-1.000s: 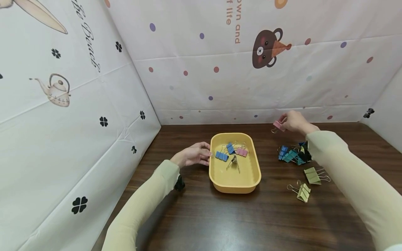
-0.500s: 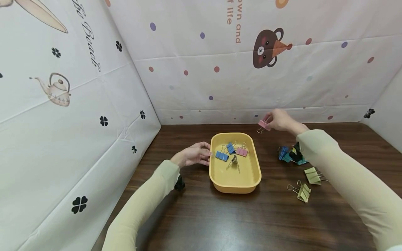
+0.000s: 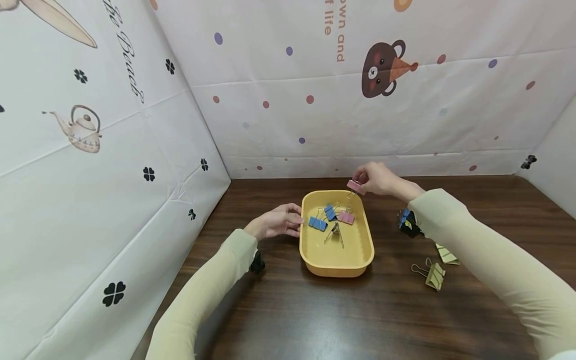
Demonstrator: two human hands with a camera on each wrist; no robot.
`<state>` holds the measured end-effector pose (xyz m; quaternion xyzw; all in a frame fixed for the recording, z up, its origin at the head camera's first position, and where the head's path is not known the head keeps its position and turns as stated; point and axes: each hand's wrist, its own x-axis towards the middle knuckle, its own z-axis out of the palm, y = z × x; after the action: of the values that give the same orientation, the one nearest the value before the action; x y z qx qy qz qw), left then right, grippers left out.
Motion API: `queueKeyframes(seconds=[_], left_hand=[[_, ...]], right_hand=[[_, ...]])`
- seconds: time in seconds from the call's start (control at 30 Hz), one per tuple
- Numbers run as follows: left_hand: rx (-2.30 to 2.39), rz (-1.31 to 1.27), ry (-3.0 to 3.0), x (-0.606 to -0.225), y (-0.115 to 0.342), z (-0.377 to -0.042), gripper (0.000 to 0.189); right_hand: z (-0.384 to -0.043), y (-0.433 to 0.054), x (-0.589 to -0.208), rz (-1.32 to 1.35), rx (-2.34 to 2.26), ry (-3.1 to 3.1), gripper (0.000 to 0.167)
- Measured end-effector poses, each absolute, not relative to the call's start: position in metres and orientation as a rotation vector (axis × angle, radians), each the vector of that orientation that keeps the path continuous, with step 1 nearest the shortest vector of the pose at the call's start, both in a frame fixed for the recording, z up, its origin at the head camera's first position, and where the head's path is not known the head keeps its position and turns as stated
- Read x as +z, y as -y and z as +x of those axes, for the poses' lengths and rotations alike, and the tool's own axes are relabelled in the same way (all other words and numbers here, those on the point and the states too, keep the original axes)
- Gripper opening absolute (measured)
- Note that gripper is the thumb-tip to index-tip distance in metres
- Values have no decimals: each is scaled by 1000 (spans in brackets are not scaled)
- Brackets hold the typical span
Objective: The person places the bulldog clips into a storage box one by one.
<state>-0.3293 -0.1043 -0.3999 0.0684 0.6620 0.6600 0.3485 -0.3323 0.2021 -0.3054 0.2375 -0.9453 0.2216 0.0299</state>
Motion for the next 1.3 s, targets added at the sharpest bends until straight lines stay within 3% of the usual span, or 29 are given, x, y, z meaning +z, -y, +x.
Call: queueKeyframes(seconds=[0.7,1.3], left_hand=[[1704,180,-1721,-404,105,-329,40],[1718,199,-1712,-401,105,-327,43]], right_hand=[[-319,-178,-330,924,706,3002,27],[-319,-265,-316,676,545,3105,38]])
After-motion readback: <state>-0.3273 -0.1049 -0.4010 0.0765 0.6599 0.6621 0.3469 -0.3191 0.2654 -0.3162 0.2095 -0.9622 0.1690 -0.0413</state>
